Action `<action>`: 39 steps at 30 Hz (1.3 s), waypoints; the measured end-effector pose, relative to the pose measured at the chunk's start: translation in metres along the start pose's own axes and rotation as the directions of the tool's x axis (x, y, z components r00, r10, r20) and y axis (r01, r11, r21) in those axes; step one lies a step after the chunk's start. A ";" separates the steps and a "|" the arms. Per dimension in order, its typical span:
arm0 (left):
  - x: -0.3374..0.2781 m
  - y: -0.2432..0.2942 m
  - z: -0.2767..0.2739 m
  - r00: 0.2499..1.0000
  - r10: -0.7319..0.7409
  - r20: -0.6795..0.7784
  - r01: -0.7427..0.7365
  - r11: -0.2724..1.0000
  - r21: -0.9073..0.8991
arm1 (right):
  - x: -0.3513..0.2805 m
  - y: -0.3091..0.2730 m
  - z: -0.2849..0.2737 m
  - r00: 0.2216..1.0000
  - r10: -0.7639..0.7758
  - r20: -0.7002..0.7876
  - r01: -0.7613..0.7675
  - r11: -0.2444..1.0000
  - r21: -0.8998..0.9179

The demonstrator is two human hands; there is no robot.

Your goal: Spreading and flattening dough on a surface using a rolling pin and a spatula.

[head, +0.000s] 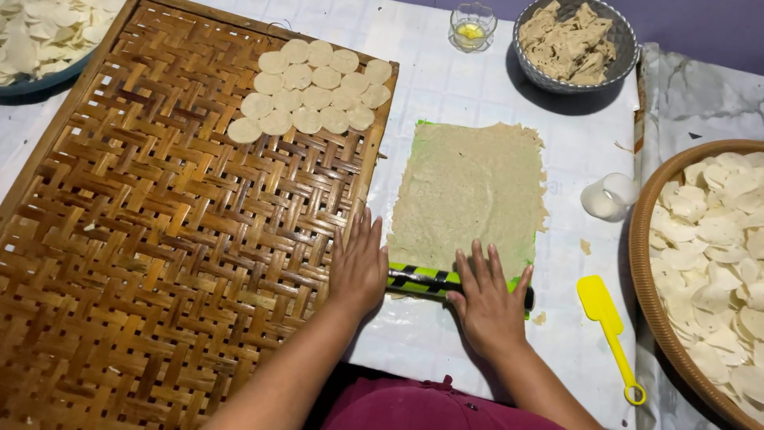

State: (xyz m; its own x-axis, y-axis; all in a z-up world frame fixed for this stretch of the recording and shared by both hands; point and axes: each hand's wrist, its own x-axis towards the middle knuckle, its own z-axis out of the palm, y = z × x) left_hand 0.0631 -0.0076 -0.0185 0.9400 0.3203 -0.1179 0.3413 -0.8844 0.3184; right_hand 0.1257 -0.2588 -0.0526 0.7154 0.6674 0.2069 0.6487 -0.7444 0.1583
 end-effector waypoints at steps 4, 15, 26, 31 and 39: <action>-0.047 -0.020 0.029 0.992 0.095 -0.086 -0.085 0.990 0.110 | -0.035 -0.012 -0.029 0.999 -0.029 0.023 0.026 0.994 0.102; -0.046 -0.006 0.008 0.919 0.327 -0.218 -0.271 0.929 0.251 | -0.015 0.006 -0.072 0.999 -0.032 0.003 0.029 0.948 0.316; 0.046 0.012 0.012 0.977 0.205 -0.063 -0.196 0.974 0.117 | 0.043 0.012 -0.015 0.988 0.085 0.129 -0.092 0.995 0.043; 0.118 0.023 0.014 0.992 0.127 0.013 -0.128 0.985 0.116 | 0.110 0.041 -0.008 0.903 0.163 0.398 -0.225 0.968 0.114; 0.066 0.027 -0.012 0.985 0.169 0.034 -0.171 0.984 0.057 | 0.081 0.027 -0.021 0.916 0.156 0.371 -0.225 0.962 0.152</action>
State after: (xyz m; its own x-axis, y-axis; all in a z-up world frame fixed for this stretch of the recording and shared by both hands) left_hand 0.1349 -0.0065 -0.0067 0.9835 0.1546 -0.0943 0.1753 -0.9439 0.2801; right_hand 0.1955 -0.2253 -0.0111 0.8522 0.5031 -0.1437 0.5027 -0.8634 -0.0415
